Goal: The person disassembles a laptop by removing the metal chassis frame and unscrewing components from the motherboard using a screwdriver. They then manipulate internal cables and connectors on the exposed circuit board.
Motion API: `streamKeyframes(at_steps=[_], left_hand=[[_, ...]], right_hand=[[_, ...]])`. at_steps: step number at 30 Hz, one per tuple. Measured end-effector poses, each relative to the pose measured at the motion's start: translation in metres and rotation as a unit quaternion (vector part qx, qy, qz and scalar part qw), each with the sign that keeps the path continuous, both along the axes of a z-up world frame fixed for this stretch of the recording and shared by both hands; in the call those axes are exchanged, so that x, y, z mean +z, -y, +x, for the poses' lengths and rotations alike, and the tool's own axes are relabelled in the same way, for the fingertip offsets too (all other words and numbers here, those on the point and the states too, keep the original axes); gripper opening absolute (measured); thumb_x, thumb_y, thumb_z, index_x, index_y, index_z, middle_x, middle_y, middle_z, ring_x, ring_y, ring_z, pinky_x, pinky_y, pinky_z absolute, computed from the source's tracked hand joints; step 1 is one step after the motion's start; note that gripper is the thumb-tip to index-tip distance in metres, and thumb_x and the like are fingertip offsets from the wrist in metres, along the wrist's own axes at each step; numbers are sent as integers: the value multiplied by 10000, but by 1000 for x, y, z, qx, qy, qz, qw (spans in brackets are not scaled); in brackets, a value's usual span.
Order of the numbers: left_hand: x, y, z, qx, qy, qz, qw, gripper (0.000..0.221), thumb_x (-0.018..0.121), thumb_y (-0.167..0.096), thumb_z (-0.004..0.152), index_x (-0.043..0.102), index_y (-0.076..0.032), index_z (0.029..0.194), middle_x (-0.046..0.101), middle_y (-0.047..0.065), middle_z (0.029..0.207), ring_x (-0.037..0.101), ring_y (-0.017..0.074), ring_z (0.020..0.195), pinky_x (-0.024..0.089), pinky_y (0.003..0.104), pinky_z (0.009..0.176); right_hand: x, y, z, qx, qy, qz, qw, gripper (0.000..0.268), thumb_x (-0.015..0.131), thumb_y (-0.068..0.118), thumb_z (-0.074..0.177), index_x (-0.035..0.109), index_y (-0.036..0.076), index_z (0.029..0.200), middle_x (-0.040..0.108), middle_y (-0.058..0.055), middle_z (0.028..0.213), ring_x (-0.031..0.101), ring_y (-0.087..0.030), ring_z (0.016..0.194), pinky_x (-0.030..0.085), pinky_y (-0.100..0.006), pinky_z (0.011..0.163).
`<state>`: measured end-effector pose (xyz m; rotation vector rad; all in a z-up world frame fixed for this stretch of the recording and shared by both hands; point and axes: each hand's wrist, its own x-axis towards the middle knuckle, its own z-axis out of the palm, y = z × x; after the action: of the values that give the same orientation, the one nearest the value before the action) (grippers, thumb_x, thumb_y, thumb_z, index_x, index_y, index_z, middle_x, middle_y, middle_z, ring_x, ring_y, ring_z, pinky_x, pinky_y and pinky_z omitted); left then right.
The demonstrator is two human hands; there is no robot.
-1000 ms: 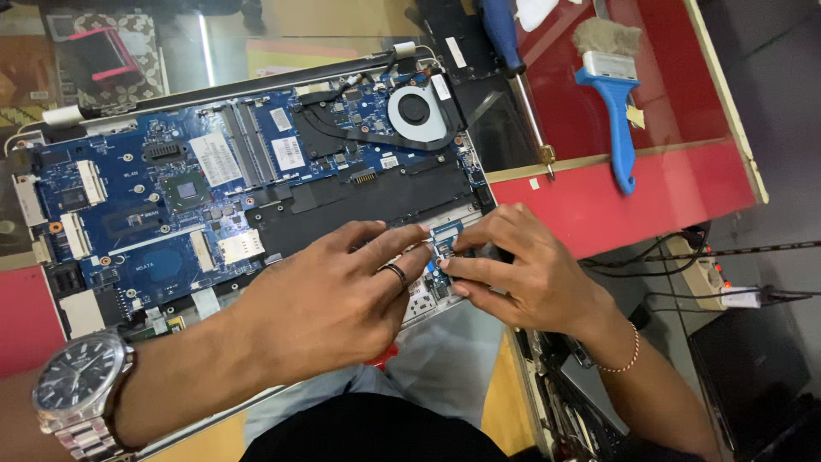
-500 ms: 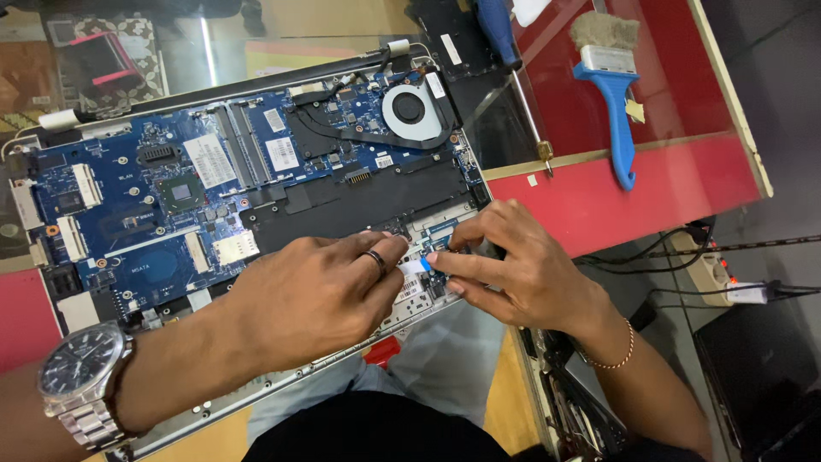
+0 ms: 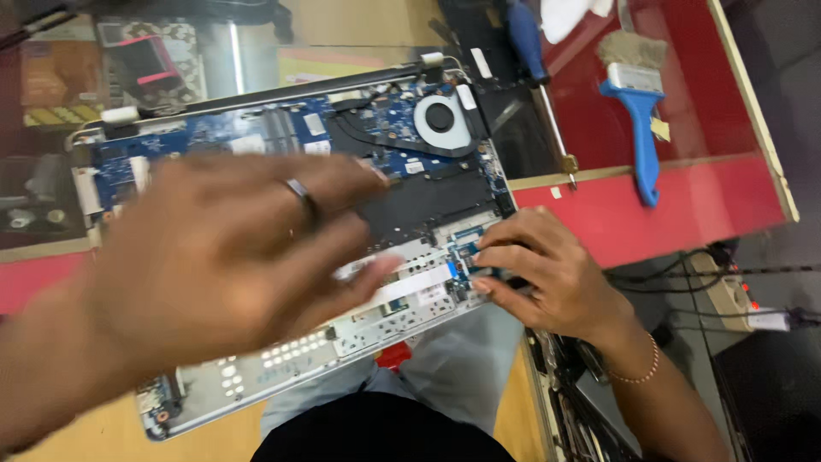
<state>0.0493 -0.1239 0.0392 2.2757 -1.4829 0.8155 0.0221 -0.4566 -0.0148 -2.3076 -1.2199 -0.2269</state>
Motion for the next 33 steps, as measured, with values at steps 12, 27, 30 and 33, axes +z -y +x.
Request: streamKeyframes(at_steps=[12, 27, 30, 33], left_hand=[[-32, -116, 17, 68, -251, 77, 962, 411, 778, -436, 845, 778, -87, 1060, 733, 135, 1238, 708, 358, 978, 558, 536, 800], [-67, -109, -1, 88, -131, 139, 978, 533, 677, -537, 818, 710, -69, 1071, 705, 207, 1243, 661, 385, 1195, 499, 514, 1003], [-68, -108, -3, 93, -124, 143, 977, 504, 669, -531, 820, 710, -91, 1063, 692, 214, 1288, 651, 386, 1229, 480, 521, 1032], [-64, -112, -1, 83, -126, 125, 981, 538, 707, -549, 803, 708, -75, 1058, 667, 226, 1311, 605, 405, 1282, 471, 557, 1051]], right_hand=[[33, -139, 10, 98, 11, -41, 994, 173, 721, 72, 963, 678, -22, 1101, 612, -169, 983, 620, -298, 798, 549, -409, 731], [19, -195, 24, 95, 142, -128, 977, 234, 816, 168, 958, 718, -16, 1063, 663, -169, 997, 644, -280, 841, 575, -397, 717], [22, -196, 23, 97, 201, -153, 963, 267, 836, 214, 966, 712, 4, 1075, 689, -162, 1006, 674, -285, 858, 583, -397, 725], [24, -198, 23, 96, 237, -176, 951, 269, 833, 250, 977, 714, 27, 1068, 717, -142, 1005, 693, -273, 864, 579, -384, 736]])
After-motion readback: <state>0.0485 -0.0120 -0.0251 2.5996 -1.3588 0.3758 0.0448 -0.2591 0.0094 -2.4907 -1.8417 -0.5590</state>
